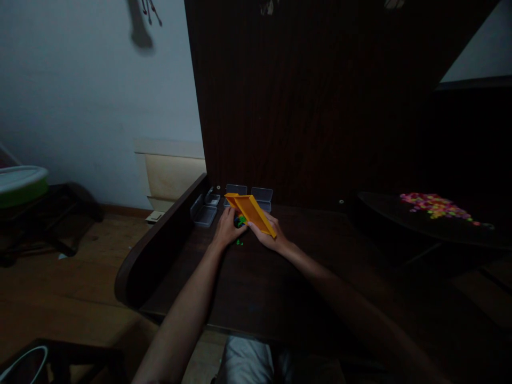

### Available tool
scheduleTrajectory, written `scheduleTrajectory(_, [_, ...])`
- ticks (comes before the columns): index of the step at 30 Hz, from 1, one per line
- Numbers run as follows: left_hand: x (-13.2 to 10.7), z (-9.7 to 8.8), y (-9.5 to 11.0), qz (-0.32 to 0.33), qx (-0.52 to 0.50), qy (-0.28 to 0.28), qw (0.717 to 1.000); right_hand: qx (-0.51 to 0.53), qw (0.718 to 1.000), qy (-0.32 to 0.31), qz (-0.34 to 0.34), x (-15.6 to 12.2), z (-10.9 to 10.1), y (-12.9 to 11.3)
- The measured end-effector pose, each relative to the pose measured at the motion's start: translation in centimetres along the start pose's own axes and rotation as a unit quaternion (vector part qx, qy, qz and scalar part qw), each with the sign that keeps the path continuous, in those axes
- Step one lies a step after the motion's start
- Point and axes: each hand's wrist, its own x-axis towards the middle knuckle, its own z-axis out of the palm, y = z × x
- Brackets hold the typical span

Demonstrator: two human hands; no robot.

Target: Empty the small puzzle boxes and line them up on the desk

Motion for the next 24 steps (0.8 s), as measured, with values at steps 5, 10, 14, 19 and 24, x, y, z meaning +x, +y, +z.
scheduleTrajectory(5, [-0.1,0.2,-0.4,-0.012,0.008,0.015,1.0,-0.019,0.996,-0.042,-0.079,0.3,-0.5,-0.2])
scheduleTrajectory(10, [-0.1,0.5,-0.7,-0.008,0.02,0.027,0.999,-0.032,0.99,-0.069,-0.121,0.7,-1.2,-0.5])
scheduleTrajectory(14, [-0.1,0.4,-0.4,-0.005,0.015,0.027,1.0,-0.012,0.991,-0.055,-0.123,0.8,-1.6,-0.6])
scheduleTrajectory(19, [-0.4,-0.3,0.8,0.035,-0.009,0.046,0.998,-0.012,0.999,0.016,-0.051,1.2,-2.5,-0.2])
scheduleTrajectory(24, [-1.5,-1.5,2.5,0.091,0.007,0.096,0.991,0.028,0.992,0.079,0.096,0.7,-4.6,1.8])
